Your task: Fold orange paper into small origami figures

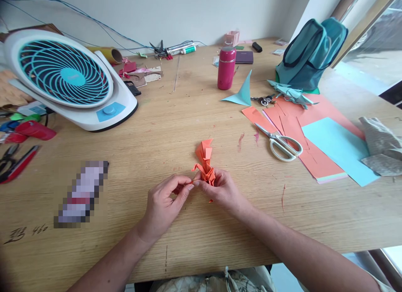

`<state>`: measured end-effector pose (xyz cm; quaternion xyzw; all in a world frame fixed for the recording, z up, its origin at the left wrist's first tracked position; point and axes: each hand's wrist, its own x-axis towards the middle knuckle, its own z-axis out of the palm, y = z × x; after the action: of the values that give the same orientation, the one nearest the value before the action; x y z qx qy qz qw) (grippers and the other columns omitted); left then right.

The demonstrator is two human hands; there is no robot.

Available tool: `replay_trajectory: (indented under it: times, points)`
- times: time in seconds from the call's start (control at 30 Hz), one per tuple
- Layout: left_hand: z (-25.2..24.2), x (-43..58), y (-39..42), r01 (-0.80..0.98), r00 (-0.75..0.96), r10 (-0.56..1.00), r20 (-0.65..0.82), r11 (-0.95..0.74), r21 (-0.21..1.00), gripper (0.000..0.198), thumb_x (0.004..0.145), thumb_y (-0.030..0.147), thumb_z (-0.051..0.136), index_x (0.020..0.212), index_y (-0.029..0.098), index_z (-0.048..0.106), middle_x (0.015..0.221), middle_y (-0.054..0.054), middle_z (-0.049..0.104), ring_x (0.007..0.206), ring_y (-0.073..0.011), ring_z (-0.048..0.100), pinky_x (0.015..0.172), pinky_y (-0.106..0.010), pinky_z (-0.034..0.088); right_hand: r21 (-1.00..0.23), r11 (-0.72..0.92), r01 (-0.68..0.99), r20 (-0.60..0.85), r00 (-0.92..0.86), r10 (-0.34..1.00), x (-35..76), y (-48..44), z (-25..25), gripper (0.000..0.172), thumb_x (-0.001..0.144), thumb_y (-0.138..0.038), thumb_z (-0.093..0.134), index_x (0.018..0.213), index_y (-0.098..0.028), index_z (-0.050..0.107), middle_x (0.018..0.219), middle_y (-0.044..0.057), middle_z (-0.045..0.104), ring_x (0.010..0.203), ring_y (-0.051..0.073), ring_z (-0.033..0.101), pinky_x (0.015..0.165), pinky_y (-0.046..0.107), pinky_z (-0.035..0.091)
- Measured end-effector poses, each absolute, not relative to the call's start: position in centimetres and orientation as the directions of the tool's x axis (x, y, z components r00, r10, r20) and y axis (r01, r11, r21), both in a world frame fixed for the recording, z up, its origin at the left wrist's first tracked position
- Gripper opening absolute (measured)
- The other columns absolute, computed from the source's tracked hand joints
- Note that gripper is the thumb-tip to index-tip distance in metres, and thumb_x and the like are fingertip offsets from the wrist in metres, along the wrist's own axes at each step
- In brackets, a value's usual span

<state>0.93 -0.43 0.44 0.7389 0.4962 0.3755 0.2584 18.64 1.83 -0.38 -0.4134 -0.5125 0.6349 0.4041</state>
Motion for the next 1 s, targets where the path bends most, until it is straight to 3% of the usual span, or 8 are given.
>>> replay_trajectory:
  times: [0.2,0.33,0.47,0.6,0.8,1.0]
  points:
    - [0.4,1.1,-0.3,0.460,0.203,0.948,0.244,-0.313,0.831,0.014,0.091,0.015,0.058,0.078,0.018,0.061,0.066,0.003,0.059,0.057,-0.0083,0.051,0.055,-0.019,0.040,-0.987,-0.149,-0.051,-0.120,-0.372,0.920,18.7,1.8,-0.4,0.041,0.076,-0.056,0.076,0.075,-0.018,0.060,0.063,-0.005,0.044,0.057,0.010,0.036,0.049,0.022,0.033]
    - [0.4,1.1,-0.2,0.432,0.172,0.958,0.231,-0.284,0.856,0.016,0.088,0.013,0.058,0.073,0.018,0.058,0.062,0.005,0.052,0.055,-0.0071,0.046,0.052,-0.017,0.038,-0.983,-0.169,-0.074,-0.130,-0.370,0.920,18.9,1.9,-0.4,0.039,0.077,-0.054,0.077,0.078,-0.017,0.065,0.067,-0.003,0.051,0.060,0.010,0.039,0.053,0.022,0.034]
    - [0.3,1.0,-0.2,0.417,0.151,0.967,0.205,-0.250,0.874,0.011,0.088,0.017,0.062,0.078,0.017,0.064,0.067,0.003,0.061,0.057,-0.0079,0.052,0.055,-0.018,0.042,-0.978,-0.195,-0.069,-0.161,-0.336,0.928,19.0,2.1,-0.6,0.036,0.075,-0.052,0.079,0.082,-0.018,0.067,0.069,-0.002,0.054,0.060,0.011,0.042,0.052,0.023,0.036]
    - [0.3,1.0,-0.2,0.374,0.133,0.977,0.165,-0.204,0.905,0.007,0.088,0.020,0.065,0.083,0.017,0.069,0.070,0.000,0.069,0.057,-0.0087,0.057,0.056,-0.018,0.045,-0.983,-0.150,-0.107,-0.114,-0.289,0.951,18.9,2.1,-1.0,0.035,0.072,-0.049,0.083,0.082,-0.019,0.067,0.074,0.000,0.061,0.068,0.014,0.052,0.063,0.025,0.044]
    - [0.5,1.1,-0.1,0.331,0.126,0.989,0.083,-0.121,0.936,0.013,0.087,0.026,0.067,0.079,0.016,0.071,0.066,0.000,0.068,0.056,-0.0089,0.054,0.054,-0.018,0.043,-0.982,-0.135,-0.134,-0.084,-0.333,0.939,18.7,2.1,-1.3,0.035,0.068,-0.045,0.087,0.084,-0.020,0.068,0.080,0.001,0.067,0.073,0.016,0.058,0.071,0.028,0.049]
    - [0.7,0.8,-0.1,0.332,0.107,0.993,0.053,-0.086,0.939,0.016,0.088,0.025,0.065,0.074,0.016,0.067,0.064,0.001,0.068,0.052,-0.0075,0.054,0.050,-0.017,0.042,-0.954,-0.210,-0.214,-0.106,-0.412,0.905,19.3,2.2,-1.6,0.034,0.086,-0.052,0.071,0.099,-0.020,0.074,0.091,0.004,0.072,0.087,0.017,0.064,0.079,0.028,0.049]
